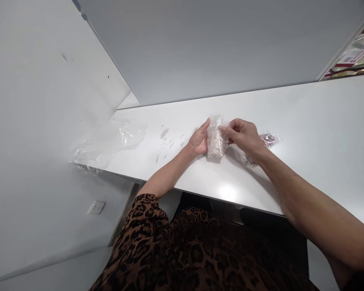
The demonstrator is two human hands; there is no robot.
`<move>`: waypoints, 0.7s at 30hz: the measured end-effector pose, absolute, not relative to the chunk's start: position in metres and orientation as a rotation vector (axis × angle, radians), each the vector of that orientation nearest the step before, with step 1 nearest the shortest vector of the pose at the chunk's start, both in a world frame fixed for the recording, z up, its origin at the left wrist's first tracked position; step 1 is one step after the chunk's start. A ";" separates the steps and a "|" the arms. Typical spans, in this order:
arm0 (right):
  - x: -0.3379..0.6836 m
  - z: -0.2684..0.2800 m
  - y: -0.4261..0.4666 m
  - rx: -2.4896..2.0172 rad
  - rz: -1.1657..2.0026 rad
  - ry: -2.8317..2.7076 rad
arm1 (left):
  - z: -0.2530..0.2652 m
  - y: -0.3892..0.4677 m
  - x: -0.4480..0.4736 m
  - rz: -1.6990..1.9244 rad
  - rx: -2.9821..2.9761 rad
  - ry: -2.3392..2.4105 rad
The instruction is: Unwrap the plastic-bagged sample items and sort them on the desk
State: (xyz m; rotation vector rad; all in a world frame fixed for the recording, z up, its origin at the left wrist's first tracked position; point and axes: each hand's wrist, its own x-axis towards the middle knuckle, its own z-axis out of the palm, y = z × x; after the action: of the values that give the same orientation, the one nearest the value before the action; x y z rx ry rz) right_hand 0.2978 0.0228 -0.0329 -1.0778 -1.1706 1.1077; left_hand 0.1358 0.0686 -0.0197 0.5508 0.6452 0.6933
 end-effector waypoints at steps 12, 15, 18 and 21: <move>0.315 -0.008 0.030 -0.606 1.256 -0.665 | -0.030 0.063 0.132 0.657 0.384 0.653; 0.319 -0.002 0.033 -0.531 1.204 -0.502 | -0.031 0.062 0.133 0.717 0.357 0.690; 0.329 0.006 0.030 -0.556 1.167 -0.487 | -0.028 0.060 0.132 0.711 0.318 0.703; 0.343 0.012 0.024 -0.679 1.053 -0.694 | -0.026 0.058 0.130 0.709 0.299 0.666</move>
State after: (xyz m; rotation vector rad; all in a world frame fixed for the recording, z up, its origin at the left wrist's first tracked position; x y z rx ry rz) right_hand 0.3428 0.0239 0.0124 -0.6790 -0.6936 1.0529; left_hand 0.1296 0.0581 -0.0259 0.2989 0.6657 0.7089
